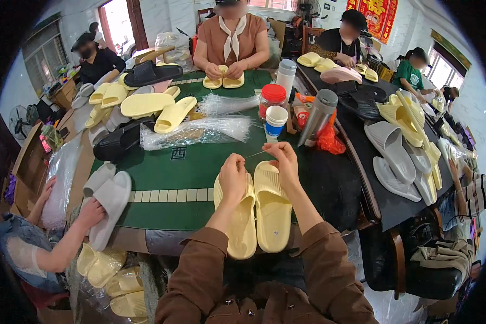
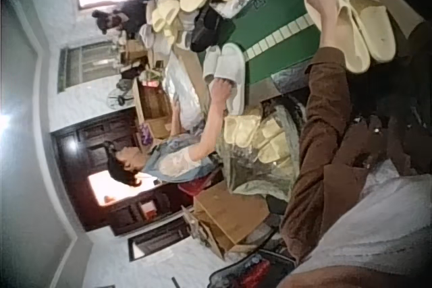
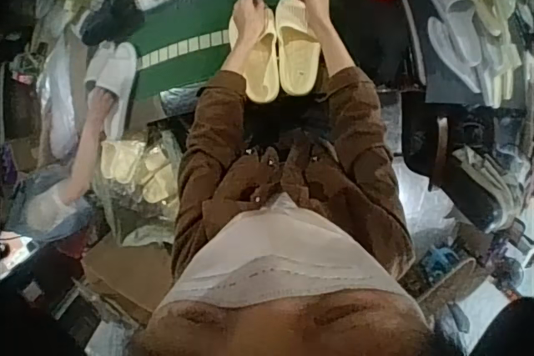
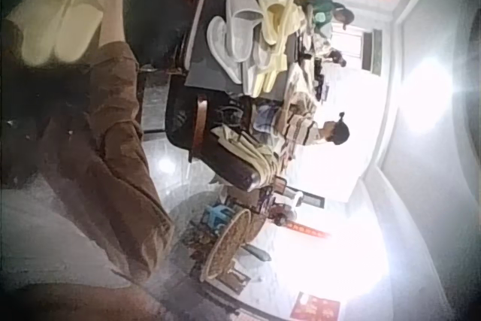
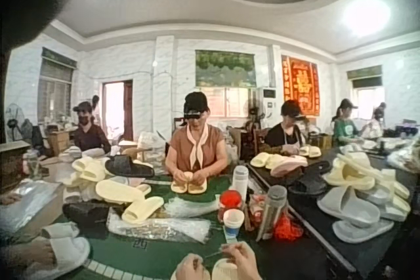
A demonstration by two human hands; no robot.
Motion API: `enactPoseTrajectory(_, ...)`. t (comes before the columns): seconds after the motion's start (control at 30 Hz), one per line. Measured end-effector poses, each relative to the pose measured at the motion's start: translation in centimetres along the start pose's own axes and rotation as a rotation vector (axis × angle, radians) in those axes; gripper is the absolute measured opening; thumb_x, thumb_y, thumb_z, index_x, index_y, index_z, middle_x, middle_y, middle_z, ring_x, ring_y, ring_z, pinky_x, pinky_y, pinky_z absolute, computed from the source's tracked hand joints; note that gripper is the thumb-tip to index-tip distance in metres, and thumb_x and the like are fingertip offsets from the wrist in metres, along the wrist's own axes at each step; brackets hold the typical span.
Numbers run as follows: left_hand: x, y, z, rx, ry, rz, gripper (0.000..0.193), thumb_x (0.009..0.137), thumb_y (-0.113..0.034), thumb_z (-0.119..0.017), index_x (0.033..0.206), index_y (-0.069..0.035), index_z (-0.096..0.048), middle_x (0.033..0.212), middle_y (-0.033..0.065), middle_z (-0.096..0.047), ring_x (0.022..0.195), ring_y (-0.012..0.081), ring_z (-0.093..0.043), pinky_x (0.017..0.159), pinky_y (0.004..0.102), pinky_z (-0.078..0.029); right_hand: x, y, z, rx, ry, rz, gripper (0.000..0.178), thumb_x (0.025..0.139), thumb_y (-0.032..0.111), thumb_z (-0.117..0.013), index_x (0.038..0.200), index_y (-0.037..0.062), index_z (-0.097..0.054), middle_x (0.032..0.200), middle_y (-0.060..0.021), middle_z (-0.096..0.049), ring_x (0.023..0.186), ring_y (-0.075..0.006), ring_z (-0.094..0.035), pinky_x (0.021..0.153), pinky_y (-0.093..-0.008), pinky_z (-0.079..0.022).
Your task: The person assembles pairs of plastic slippers by inserting small white circular inserts into the footbeds. They handle yellow and white slippers, pick them up from the table, place the inserts, and set the completed pairs aside. The process is repetitive and performed by hand without tools.
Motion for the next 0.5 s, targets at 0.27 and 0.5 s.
enactPoseTrajectory(0.27, -0.4, 0.8, -0.9, -0.148, 0.064, 0.050, 0.011, 0.086, -0.001, -0.054, 0.094, -0.003, -0.061, 0.082, 0.0133, -0.066, 0.076, 0.0288, -0.065, 0.068, 0.0370, -0.049, 0.5, 4.0, 5.8, 0.747, -0.064, -0.051, 0.014, 0.096, 0.020, -0.055, 0.086, 0.0092, -0.053, 0.086, -0.0032, -0.061, 0.084, -0.0170, -0.063, 0.067, -0.0232, -0.055)
enactPoseTrajectory(0.5, -0.1, 1.5, -0.9, -0.194, 0.096, 0.039, 0.015, 0.088, 0.001, -0.053, 0.098, -0.001, -0.063, 0.082, 0.0112, -0.067, 0.074, 0.0202, -0.064, 0.068, 0.0318, -0.050, -7.4, 20.6, 13.9, 0.249, -0.173, 0.409, 0.007, 0.099, 0.017, -0.048, 0.098, 0.0096, -0.047, 0.071, -0.0009, -0.047, 0.055, -0.0084, -0.037, 0.048, -0.0217, -0.026)
Point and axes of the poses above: each hand's wrist, its own x-axis towards the middle knuckle, its own z-axis out of the back of the hand, y = z × x, the point moved 7 cm from there along x, towards the middle knuckle
